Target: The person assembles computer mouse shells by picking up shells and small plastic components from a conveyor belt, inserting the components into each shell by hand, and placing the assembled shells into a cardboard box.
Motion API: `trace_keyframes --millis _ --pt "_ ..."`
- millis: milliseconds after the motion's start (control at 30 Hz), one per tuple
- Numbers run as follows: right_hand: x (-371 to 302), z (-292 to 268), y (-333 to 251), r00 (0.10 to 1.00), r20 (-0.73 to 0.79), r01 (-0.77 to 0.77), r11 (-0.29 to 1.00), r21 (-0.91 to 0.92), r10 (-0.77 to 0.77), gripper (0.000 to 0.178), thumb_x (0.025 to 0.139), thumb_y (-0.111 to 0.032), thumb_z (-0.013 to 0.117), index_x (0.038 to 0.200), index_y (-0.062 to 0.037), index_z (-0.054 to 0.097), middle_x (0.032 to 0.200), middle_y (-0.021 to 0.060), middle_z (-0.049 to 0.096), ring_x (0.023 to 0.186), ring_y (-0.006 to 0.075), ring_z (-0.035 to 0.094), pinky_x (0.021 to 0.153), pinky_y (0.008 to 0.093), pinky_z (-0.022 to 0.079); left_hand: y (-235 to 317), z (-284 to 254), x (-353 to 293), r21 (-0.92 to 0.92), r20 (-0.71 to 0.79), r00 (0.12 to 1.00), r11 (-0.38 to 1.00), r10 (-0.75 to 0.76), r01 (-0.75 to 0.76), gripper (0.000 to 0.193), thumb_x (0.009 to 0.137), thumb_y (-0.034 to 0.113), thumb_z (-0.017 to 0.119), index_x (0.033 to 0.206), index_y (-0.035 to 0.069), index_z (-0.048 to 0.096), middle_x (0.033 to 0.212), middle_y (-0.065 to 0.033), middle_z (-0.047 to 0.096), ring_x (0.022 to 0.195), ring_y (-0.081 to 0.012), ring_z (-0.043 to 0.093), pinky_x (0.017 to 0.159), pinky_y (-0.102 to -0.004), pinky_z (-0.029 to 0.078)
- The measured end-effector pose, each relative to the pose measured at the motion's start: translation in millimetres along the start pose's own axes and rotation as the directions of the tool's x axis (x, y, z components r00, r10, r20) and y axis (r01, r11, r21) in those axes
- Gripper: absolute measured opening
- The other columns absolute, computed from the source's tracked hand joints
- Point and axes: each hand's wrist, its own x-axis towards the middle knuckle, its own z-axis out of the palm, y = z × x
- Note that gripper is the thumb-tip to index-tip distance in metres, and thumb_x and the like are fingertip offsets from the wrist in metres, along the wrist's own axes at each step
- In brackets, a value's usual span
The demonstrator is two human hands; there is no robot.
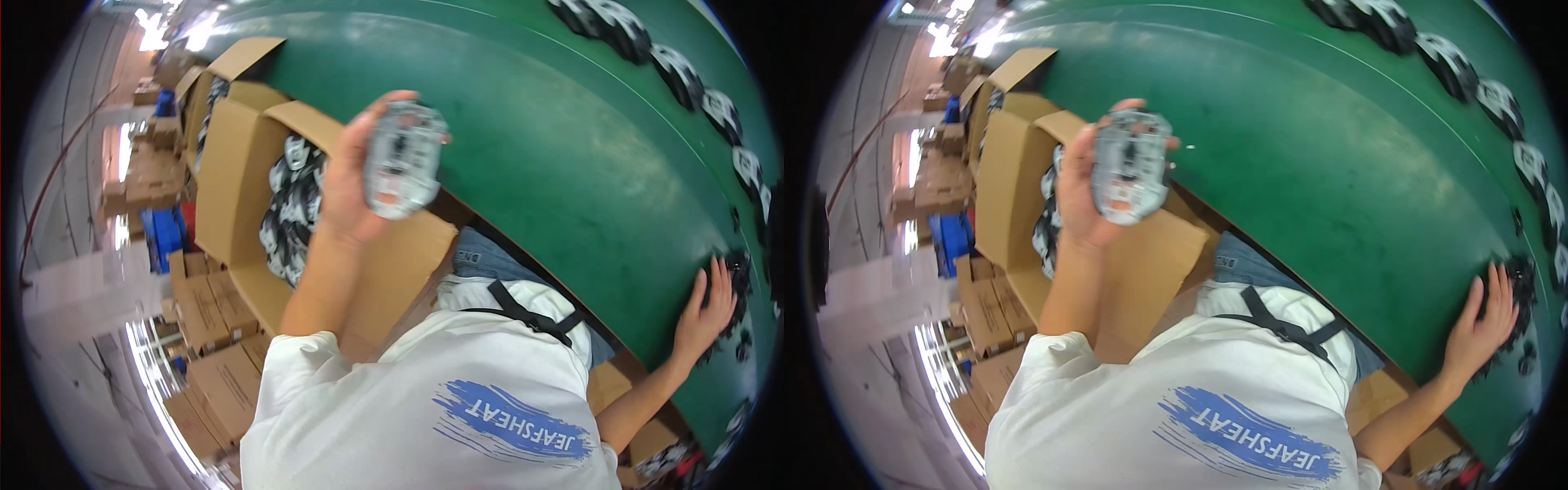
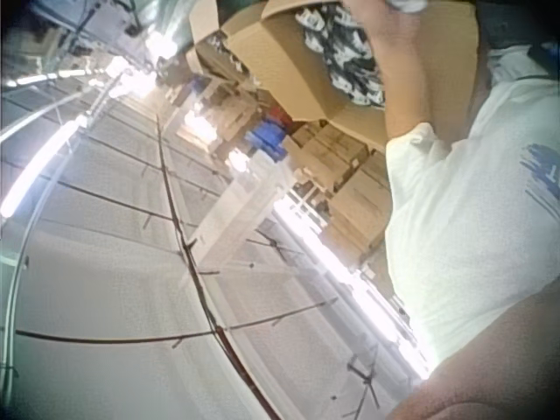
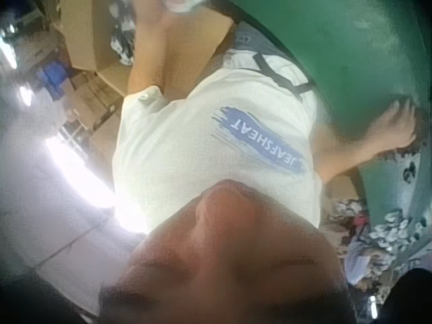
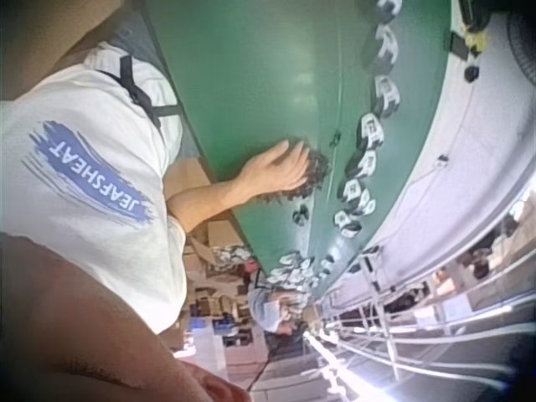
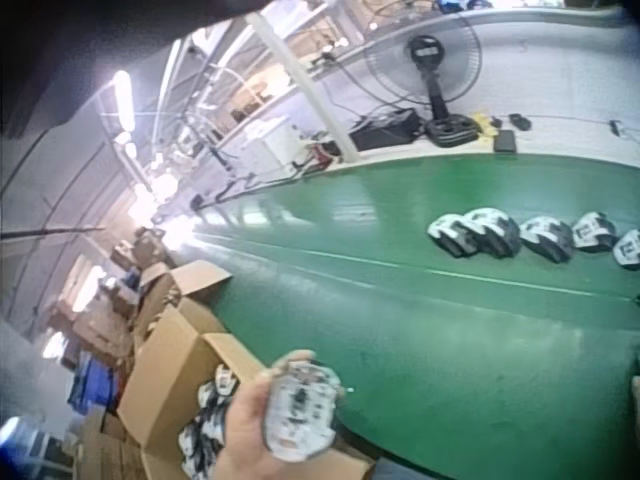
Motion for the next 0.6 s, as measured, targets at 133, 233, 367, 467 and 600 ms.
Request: trace_keyframes --millis 133,233,367,467,600 --pt "-2 0 21 1.0 0.01 0.023 0.999 0.048 -0.024 0.033 0.113 -0.026 0.059 0.14 -0.0132 0.072 0.14 0.0027 0.074 0.13 0.0243 0.067 0.126 0.0506 0.032 101 -96 -82 0.375 -0.36 0.889 0.916 0.284 -0.141 0.052 0.112 0.031 0.051 0.153 -0.002 0.055 0.132 -0.0166 0.072 0.12 -0.0289 0.072 0.107 -0.042 0.058" --pt "3 0 28 1.0 -0.003 0.022 0.999 0.026 -0.021 0.032 0.113 -0.025 0.059 0.139 -0.0134 0.073 0.138 -0.0002 0.075 0.124 0.022 0.07 0.126 0.0503 0.033 148 -184 -172 0.519 -0.588 0.712 0.854 0.384 -0.033 0.047 0.108 0.029 0.064 0.148 0.004 0.062 0.126 -0.007 0.074 0.111 -0.0199 0.072 0.102 -0.0395 0.059" --pt "17 -7 15 0.99 -0.111 0.095 0.991 0.099 -0.084 0.028 0.113 -0.023 0.062 0.134 -0.0101 0.075 0.135 0.0028 0.076 0.119 0.0217 0.071 0.122 0.0463 0.04 142 -228 -263 0.422 -0.829 0.497 0.87 0.258 0.253 0.048 0.103 0.029 0.073 0.144 0.007 0.064 0.121 -0.0046 0.073 0.11 -0.0191 0.07 0.098 -0.0366 0.057" --pt "25 -1 -7 0.945 0.015 -0.269 0.748 0.607 0.327 0.026 0.11 -0.017 0.067 0.133 -0.0059 0.075 0.134 0.0099 0.075 0.118 0.0218 0.07 0.113 0.04 0.049 124 -262 -319 0.377 -0.908 0.33 0.847 0.258 0.374 0.05 0.099 0.026 0.077 0.143 0.005 0.064 0.125 -0.006 0.071 0.111 -0.02 0.068 0.097 -0.0375 0.057" --pt "41 -5 -18 0.991 -0.083 -0.053 0.884 0.464 0.103 0.025 0.108 -0.012 0.07 0.129 0.0001 0.075 0.129 0.0136 0.075 0.116 0.022 0.07 0.1 0.0366 0.056 84 -287 -320 0.219 -0.973 0.085 0.757 0.213 0.616 0.052 0.097 0.022 0.076 0.143 0.003 0.063 0.132 -0.0087 0.068 0.115 -0.0213 0.066 0.097 -0.0388 0.055"
